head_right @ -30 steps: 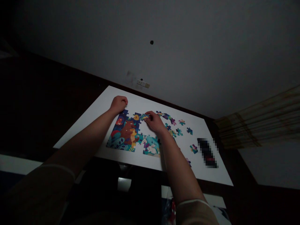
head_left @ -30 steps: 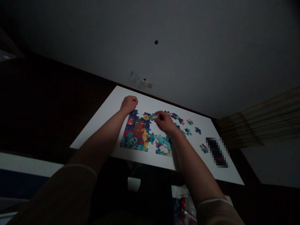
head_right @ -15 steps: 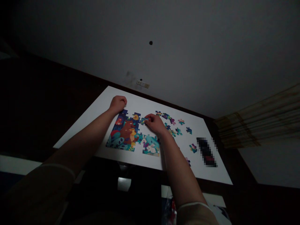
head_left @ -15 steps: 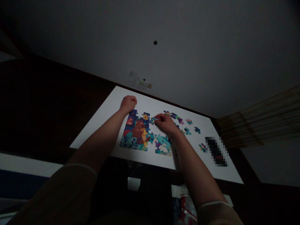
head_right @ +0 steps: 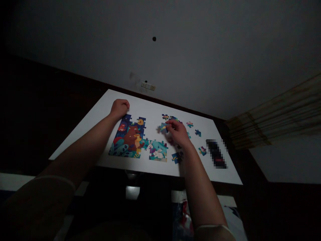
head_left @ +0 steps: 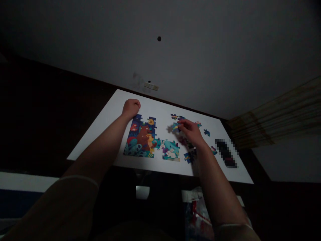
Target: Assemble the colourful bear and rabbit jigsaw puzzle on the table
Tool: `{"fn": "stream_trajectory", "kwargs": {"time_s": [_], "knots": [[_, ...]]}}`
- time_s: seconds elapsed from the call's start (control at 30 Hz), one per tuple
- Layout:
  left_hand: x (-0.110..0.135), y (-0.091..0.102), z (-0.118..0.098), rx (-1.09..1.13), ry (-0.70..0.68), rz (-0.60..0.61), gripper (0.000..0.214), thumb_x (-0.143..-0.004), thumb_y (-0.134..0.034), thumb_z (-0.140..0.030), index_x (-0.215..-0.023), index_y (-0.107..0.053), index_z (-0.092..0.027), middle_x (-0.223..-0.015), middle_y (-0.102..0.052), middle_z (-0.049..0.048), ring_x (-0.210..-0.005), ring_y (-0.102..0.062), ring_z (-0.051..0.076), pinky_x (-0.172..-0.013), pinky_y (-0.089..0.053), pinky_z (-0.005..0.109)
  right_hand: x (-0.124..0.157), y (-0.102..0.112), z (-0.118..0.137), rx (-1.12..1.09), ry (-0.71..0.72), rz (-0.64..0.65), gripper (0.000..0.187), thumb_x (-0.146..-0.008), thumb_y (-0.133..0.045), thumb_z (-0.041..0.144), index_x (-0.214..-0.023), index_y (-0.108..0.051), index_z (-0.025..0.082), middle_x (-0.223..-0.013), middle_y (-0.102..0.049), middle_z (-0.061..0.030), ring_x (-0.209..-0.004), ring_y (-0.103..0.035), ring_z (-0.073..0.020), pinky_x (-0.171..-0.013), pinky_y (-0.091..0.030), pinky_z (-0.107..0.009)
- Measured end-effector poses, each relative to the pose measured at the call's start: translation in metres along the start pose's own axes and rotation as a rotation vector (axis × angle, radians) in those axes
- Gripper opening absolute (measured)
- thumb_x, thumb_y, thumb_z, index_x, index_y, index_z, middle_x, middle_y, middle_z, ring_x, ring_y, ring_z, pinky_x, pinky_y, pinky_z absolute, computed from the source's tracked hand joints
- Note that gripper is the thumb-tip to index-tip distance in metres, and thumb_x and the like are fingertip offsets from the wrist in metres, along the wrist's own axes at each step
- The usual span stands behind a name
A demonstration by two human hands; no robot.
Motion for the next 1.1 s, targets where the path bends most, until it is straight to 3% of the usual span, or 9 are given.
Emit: {"fn": "stream_trajectory", "kwargs": {"time_s": [0.17, 0.27, 0.37, 0.47, 0.8, 0.97, 1.1], "knots": [[-0.002, 0.001, 0.0, 0.003, 0.005, -0.021, 0.01, -0.065, -0.062, -0.02, -0.062, -0.071, -0.025, -0.067, -0.071, 0.003, -0.077, -0.068, 0.023, -0.08, -0.05, 0.036, 0.089, 0.101, -0.034, 0.136, -0.082, -0.327, 0.05, -0.09, -0.089, 0.071, -0.112, -0.088, 0.027, -0.095, -0.083, -0.0081, -0.087, -0.076, -0.0326, -0.087, -0.064, -0.052], [-0.001, 0.005, -0.001, 0.0, 0.008, -0.05, 0.011, -0.064, -0.059, -0.023, -0.061, -0.07, -0.025, -0.066, -0.069, 0.002, -0.073, -0.065, 0.021, -0.076, -0.048, 0.035, 0.14, 0.13, -0.061, 0.132, -0.149, -0.494, 0.051, -0.086, -0.091, 0.075, -0.108, -0.087, 0.029, -0.094, -0.084, -0.0092, -0.089, -0.079, -0.0354, -0.089, -0.066, -0.056], [0.002, 0.01, -0.003, -0.013, 0.024, -0.079, 0.01, -0.062, -0.059, -0.024, -0.061, -0.069, -0.025, -0.065, -0.068, 0.001, -0.072, -0.064, 0.02, -0.073, -0.045, 0.033, 0.172, 0.133, -0.081, 0.097, -0.197, -0.611, 0.048, -0.084, -0.092, 0.074, -0.104, -0.085, 0.03, -0.092, -0.084, -0.0106, -0.091, -0.081, -0.0378, -0.09, -0.068, -0.058], [0.005, 0.012, 0.0, -0.04, 0.057, -0.093, 0.009, -0.062, -0.06, -0.024, -0.063, -0.069, -0.025, -0.063, -0.065, 0.0, -0.072, -0.063, 0.02, -0.069, -0.042, 0.031, 0.186, 0.128, -0.09, 0.063, -0.222, -0.68, 0.047, -0.086, -0.09, 0.072, -0.107, -0.083, 0.031, -0.093, -0.085, -0.0105, -0.09, -0.082, -0.0386, -0.087, -0.068, -0.056], [0.004, 0.013, 0.001, -0.116, 0.048, -0.11, 0.011, -0.062, -0.062, -0.023, -0.069, -0.07, -0.025, -0.065, -0.062, -0.0006, -0.074, -0.06, 0.021, -0.073, -0.044, 0.035, 0.189, 0.127, -0.104, -0.148, -0.26, -0.712, 0.046, -0.089, -0.09, 0.072, -0.111, -0.079, 0.034, -0.089, -0.082, -0.0092, -0.074, -0.076, -0.034, -0.06, -0.064, -0.049], [0.011, 0.026, -0.026, -0.176, 0.019, -0.148, 0.007, -0.067, -0.061, -0.023, -0.069, -0.067, -0.026, -0.068, -0.064, 0.0001, -0.077, -0.064, 0.023, -0.076, -0.048, 0.035, 0.184, 0.126, -0.108, -0.159, -0.252, -0.684, 0.046, -0.093, -0.084, 0.071, -0.114, -0.077, 0.031, -0.087, -0.078, -0.0078, -0.079, -0.077, -0.0323, -0.065, -0.066, -0.047], [0.023, 0.017, -0.062, -0.319, -0.072, 0.011, 0.009, -0.074, -0.068, -0.024, -0.073, -0.075, -0.027, -0.078, -0.077, 0.0025, -0.088, -0.072, 0.026, -0.09, -0.056, 0.036, 0.182, 0.127, -0.104, -0.105, -0.221, -0.665, 0.043, -0.095, -0.081, 0.068, -0.114, -0.078, 0.03, -0.094, -0.081, -0.0095, -0.085, -0.077, -0.0328, -0.077, -0.068, -0.05]]}}
Point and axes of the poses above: each hand's wrist, its own x-axis away from the middle knuckle, its own y-axis out of the back of the hand, z = x × y, the point moved 10 cm from there along -x, towards the middle knuckle
